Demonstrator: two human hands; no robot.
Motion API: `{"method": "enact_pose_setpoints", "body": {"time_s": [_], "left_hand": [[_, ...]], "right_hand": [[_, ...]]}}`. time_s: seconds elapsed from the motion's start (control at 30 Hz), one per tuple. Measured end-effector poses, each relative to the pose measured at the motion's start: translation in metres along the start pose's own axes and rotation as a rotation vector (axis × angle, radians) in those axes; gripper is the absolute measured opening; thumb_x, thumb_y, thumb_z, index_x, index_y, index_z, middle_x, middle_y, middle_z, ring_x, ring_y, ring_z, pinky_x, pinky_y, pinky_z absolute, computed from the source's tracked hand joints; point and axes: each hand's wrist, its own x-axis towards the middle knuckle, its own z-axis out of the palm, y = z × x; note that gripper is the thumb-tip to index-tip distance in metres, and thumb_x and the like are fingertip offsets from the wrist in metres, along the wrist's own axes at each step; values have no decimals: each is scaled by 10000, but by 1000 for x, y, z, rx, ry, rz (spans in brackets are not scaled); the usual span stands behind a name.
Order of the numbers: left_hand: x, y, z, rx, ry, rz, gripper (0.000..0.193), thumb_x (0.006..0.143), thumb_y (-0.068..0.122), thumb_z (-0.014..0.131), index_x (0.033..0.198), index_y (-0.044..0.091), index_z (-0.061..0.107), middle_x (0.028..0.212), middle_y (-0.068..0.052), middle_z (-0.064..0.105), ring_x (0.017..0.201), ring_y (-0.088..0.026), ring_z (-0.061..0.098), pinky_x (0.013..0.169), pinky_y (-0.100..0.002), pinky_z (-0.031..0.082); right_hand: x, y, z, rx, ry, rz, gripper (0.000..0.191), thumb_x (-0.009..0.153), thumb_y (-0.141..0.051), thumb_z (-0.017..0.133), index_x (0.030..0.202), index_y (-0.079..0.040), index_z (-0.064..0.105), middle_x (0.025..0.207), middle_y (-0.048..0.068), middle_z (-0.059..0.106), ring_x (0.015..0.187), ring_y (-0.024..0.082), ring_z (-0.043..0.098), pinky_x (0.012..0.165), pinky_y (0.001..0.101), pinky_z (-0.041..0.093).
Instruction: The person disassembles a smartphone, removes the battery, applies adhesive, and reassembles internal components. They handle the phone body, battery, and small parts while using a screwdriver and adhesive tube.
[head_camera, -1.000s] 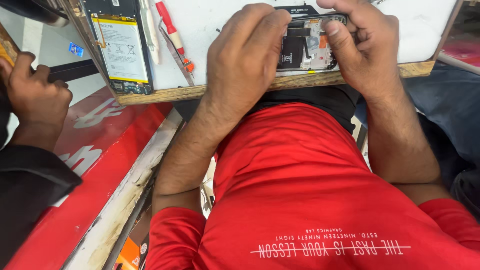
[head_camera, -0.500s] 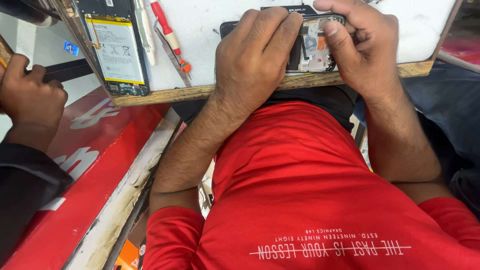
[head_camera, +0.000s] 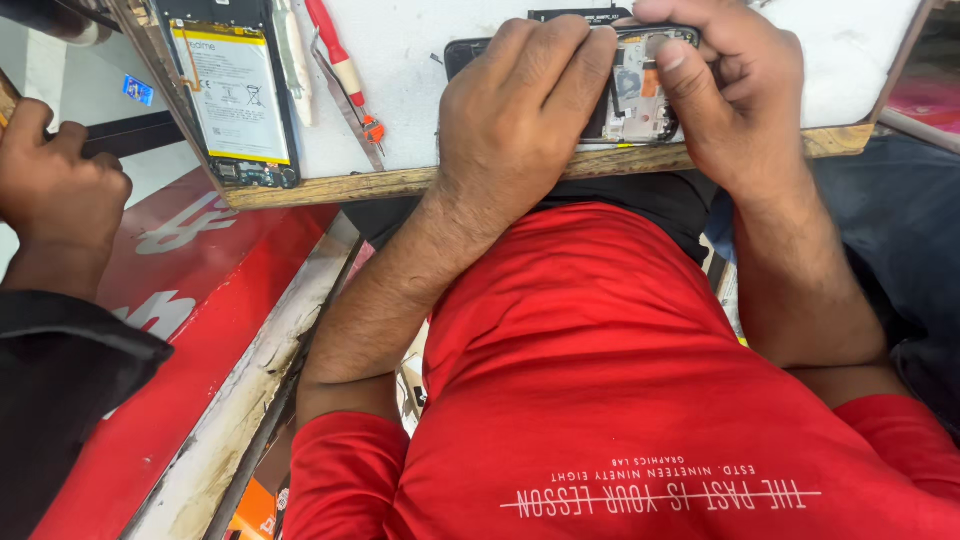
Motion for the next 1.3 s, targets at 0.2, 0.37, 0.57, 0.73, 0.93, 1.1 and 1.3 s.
{"method": "enact_pose_setpoints", "body": {"time_s": [0.2, 0.37, 0.57, 0.73, 0.93, 1.1, 1.3], "left_hand": [[1, -1, 3, 12, 15, 4, 272, 995, 68, 720, 1260, 34, 663, 1187, -35, 597, 1056, -170, 637, 812, -262, 597], [3, -3, 1, 5, 4, -4, 278, 987, 67, 725, 1256, 33, 666, 1179, -38, 600, 1048, -172, 639, 845, -277, 598], [3, -5, -3, 8, 6, 11, 271, 987, 58, 718, 1251, 35, 661, 1184, -40, 587, 1065, -184, 632, 831, -272, 586], [7, -2, 0, 7, -10, 38, 208, 1003, 45, 716, 1199, 12, 652, 1196, -50, 582, 1088, -188, 628, 876, -288, 579], [6, -4, -18, -124, -87, -103, 264, 989, 80, 744, 1242, 54, 673, 1180, -31, 606, 1062, -211, 619, 865, -323, 571], [7, -12, -33, -205, -67, -217, 237, 1013, 174, 785, 1215, 105, 682, 1153, -4, 645, 1088, -232, 605, 917, -371, 527], [10, -13, -38, -174, -149, -196, 219, 1031, 276, 819, 1162, 127, 726, 1092, 24, 671, 1104, -215, 595, 946, -448, 424]], "right_hand": [[-8, -6, 15, 164, 73, 86, 183, 1187, -27, 600, 1367, -22, 570, 807, 10, 621, 598, 26, 501, 543, 166, 354], [-9, -3, 14, 262, 59, 106, 196, 1214, 0, 597, 1368, -24, 478, 895, 30, 653, 651, 41, 542, 573, 163, 388], [-6, -2, 11, 309, 37, 152, 173, 1194, 7, 619, 1285, -30, 477, 896, 42, 635, 650, 45, 524, 586, 162, 398], [-3, 5, 16, 256, 86, 69, 208, 1137, 61, 626, 1182, -49, 455, 1013, 115, 700, 652, 46, 571, 559, 170, 452], [-5, 15, 18, 211, 65, -90, 246, 1209, 102, 618, 1149, -31, 421, 1101, 195, 721, 681, 80, 600, 579, 192, 489], [-6, 13, 18, 202, 84, -106, 240, 1151, 71, 613, 1118, -47, 405, 1078, 205, 724, 580, 63, 553, 510, 184, 458], [-9, 7, 22, 227, 99, -55, 249, 1125, 45, 611, 1101, -64, 389, 1082, 198, 722, 572, 50, 545, 501, 169, 462]]}}
